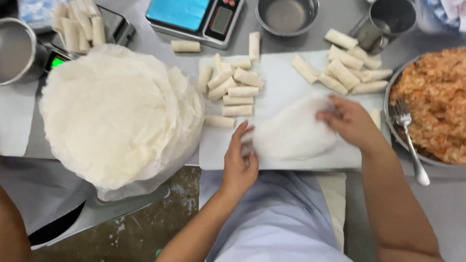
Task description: Peeling spring roll wrappers and rolling them into cylinders
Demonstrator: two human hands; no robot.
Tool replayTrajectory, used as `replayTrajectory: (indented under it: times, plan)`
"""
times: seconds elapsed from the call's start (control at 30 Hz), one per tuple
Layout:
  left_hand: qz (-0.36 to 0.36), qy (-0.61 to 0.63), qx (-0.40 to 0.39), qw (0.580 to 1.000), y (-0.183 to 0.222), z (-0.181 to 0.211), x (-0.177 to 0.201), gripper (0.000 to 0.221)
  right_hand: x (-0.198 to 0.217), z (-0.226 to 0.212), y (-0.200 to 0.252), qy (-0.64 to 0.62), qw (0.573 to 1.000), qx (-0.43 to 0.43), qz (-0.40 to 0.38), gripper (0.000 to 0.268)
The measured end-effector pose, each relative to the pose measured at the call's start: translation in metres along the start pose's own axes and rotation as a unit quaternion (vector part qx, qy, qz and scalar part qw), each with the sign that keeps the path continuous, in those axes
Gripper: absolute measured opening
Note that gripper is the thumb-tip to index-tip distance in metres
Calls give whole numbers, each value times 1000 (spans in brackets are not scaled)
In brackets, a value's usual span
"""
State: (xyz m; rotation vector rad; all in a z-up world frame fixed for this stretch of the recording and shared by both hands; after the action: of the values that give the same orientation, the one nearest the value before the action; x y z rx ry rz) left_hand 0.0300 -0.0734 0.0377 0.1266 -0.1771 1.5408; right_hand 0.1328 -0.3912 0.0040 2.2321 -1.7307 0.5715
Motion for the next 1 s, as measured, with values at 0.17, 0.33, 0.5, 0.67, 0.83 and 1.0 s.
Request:
replayTrajectory:
  times: [0.17, 0.33, 0.5, 0.67, 0.83, 1.0]
  plan:
    - [-55, -290, -297, 908, -13, -11, -41, 42, -21, -45, -12, 273, 931, 167, 176, 30]
    - [-172, -326, -371, 852, -7, -23, -72, 30, -44, -55, 3, 236, 937, 236, 100, 11]
    - [-165, 46, -16, 985, -21, -5, -48, 8, -35, -111, 43, 91, 981, 167, -27, 65]
    - [-195, 316, 140, 918, -32, -35, -48, 53, -23, -83, 65, -56, 996, -58, 44, 10]
    - [-32, 60, -82, 994, -48, 66, -16, 19, 3, -113, 36, 44, 979, 140, 143, 3]
    - [-128, -46, -371, 919, -33, 48, -44, 15, 12, -100, 42, 276, 933, 196, 121, 45]
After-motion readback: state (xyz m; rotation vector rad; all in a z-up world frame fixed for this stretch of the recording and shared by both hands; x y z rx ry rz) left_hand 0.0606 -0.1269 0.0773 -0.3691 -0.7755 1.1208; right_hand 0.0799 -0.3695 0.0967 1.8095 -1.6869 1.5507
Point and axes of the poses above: each hand's wrist, its own y-axis away from the middle knuckle, its own x-axis out of the back of the hand, z = x × y, the point moved 2 cm from there along -y, towards the middle knuckle
